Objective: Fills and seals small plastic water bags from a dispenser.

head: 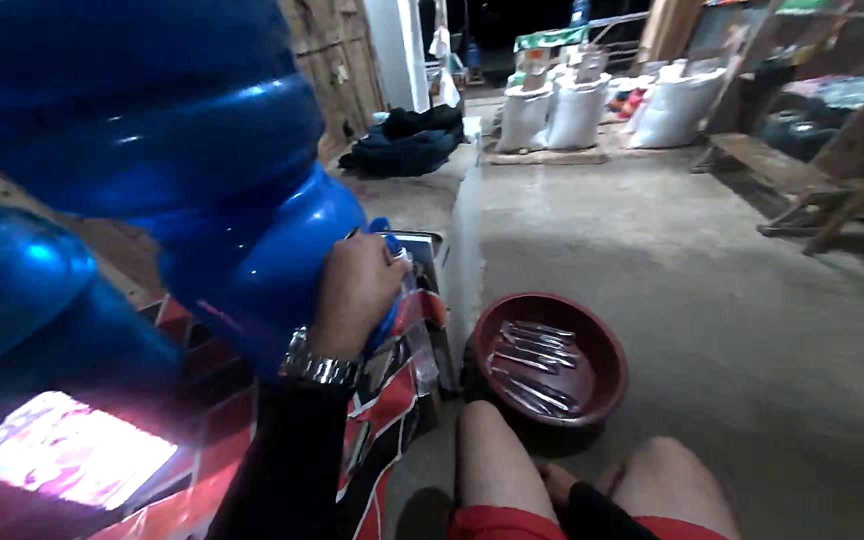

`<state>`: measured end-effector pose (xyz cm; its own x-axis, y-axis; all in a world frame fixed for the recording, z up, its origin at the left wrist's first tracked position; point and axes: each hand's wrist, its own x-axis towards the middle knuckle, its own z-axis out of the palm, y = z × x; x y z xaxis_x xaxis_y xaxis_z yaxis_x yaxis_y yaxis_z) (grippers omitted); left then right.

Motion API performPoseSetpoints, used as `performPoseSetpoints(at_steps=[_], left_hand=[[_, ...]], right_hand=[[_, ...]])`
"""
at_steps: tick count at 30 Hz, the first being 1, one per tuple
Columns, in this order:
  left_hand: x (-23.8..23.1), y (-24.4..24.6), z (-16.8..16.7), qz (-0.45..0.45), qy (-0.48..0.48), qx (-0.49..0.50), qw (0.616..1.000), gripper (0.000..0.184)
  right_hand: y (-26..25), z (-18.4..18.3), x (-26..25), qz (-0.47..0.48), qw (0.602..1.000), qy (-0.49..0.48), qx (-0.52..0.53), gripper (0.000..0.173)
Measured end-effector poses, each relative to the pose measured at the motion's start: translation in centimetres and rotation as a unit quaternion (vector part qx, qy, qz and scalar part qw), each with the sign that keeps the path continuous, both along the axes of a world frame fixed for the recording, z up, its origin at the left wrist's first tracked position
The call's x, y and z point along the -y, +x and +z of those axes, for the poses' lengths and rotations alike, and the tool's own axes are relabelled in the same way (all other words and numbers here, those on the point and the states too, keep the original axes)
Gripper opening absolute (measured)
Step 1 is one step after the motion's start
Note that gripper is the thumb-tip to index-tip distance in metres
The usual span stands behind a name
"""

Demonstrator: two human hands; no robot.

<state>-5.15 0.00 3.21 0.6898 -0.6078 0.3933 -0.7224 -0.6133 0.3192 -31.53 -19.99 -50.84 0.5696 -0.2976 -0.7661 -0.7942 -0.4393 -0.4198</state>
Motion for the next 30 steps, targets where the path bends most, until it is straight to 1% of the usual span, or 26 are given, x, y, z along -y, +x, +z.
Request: performPoseSetpoints(at_steps=[3,5,7,9,10,11,12,13,15,16,18,19,20,22,23,25,26,27,28,29,30], left_hand=[[-0.1,-0.2,-0.3,0.000,-0.014,-0.008,1.000,0.028],[0.0,-0.2,-0.4,0.005,-0.014,-0.006,1.000,0.029],[0.1,-0.1,-0.2,0.009,-0.012,-0.002,1.000,0.029],[0.4,0.1,-0.1,0.009,-0.006,0.007,1.000,0.030],[0.6,0.2,-0.1,0.009,-0.002,0.011,1.000,0.030],[0.7,0.3,-0.1,0.010,0.004,0.015,1.000,0.031],[0.8,0.4,-0.1,0.012,0.007,0.017,1.000,0.031],[0.9,0.5,-0.1,0.014,0.008,0.017,1.000,0.031],[0.8,0.5,-0.1,0.015,0.007,0.012,1.000,0.031],[0.8,0.4,-0.1,0.014,0.006,0.011,1.000,0.032],[0.7,0.2,-0.1,0.012,0.001,0.010,1.000,0.032],[0.6,0.1,-0.2,0.008,-0.001,0.007,1.000,0.031],[0.5,0.1,-0.2,0.005,-0.002,0.006,1.000,0.031],[0.4,0.0,-0.2,0.003,-0.002,0.004,1.000,0.031],[0.3,-0.1,-0.2,0.004,-0.001,0.005,1.000,0.032],[0.1,-0.3,-0.2,0.001,-0.003,0.002,1.000,0.032],[0.0,-0.4,-0.2,0.000,-0.004,0.001,1.000,0.032],[0.0,-0.5,-0.1,0.000,-0.005,-0.001,1.000,0.033],[0.0,-0.5,-0.1,0.002,-0.006,-0.001,1.000,0.033],[0.0,-0.5,-0.2,0.003,-0.006,-0.002,1.000,0.033],[-0.1,-0.5,-0.2,0.003,-0.006,-0.002,1.000,0.033]], right_hand=[[-0.2,-0.2,0.4,0.009,1.000,-0.001,0.013,0.044],[-0.2,0.6,0.3,0.011,1.000,0.006,0.009,0.044],[-0.1,2.5,-0.1,0.015,1.000,0.011,0.000,0.044],[-0.1,3.6,-0.2,0.015,1.000,0.011,-0.008,0.044],[0.0,3.9,-0.2,0.015,1.000,0.012,-0.014,0.045],[0.1,3.3,-0.1,0.012,1.000,0.009,-0.016,0.046],[0.1,1.3,0.2,0.002,1.000,-0.005,-0.008,0.047],[0.1,-1.6,0.5,-0.011,1.000,-0.023,0.003,0.047],[0.1,-6.4,1.7,0.002,1.000,-0.024,0.012,0.050],[-0.3,-8.5,2.4,0.030,0.998,-0.028,0.037,0.051],[-1.4,-12.8,3.5,0.080,0.983,-0.077,0.145,0.051],[-0.7,-11.8,3.6,0.072,0.995,-0.032,0.056,0.050],[-0.2,-12.2,3.2,0.043,0.998,-0.036,0.017,0.049],[0.1,-13.3,2.8,0.009,0.998,-0.055,0.013,0.047],[0.2,-11.9,2.6,0.010,0.999,-0.052,0.012,0.047],[0.2,-6.5,1.6,0.009,1.000,-0.027,-0.003,0.045],[0.3,-5.1,1.4,0.014,1.000,-0.017,-0.010,0.045],[0.2,-4.6,1.4,0.018,1.000,-0.012,-0.007,0.045],[-0.1,-5.0,1.6,0.021,1.000,-0.013,0.009,0.045],[-0.4,-6.4,1.7,0.018,0.999,-0.026,0.029,0.044],[-0.3,-6.7,1.8,0.006,0.999,-0.022,0.022,0.044]])
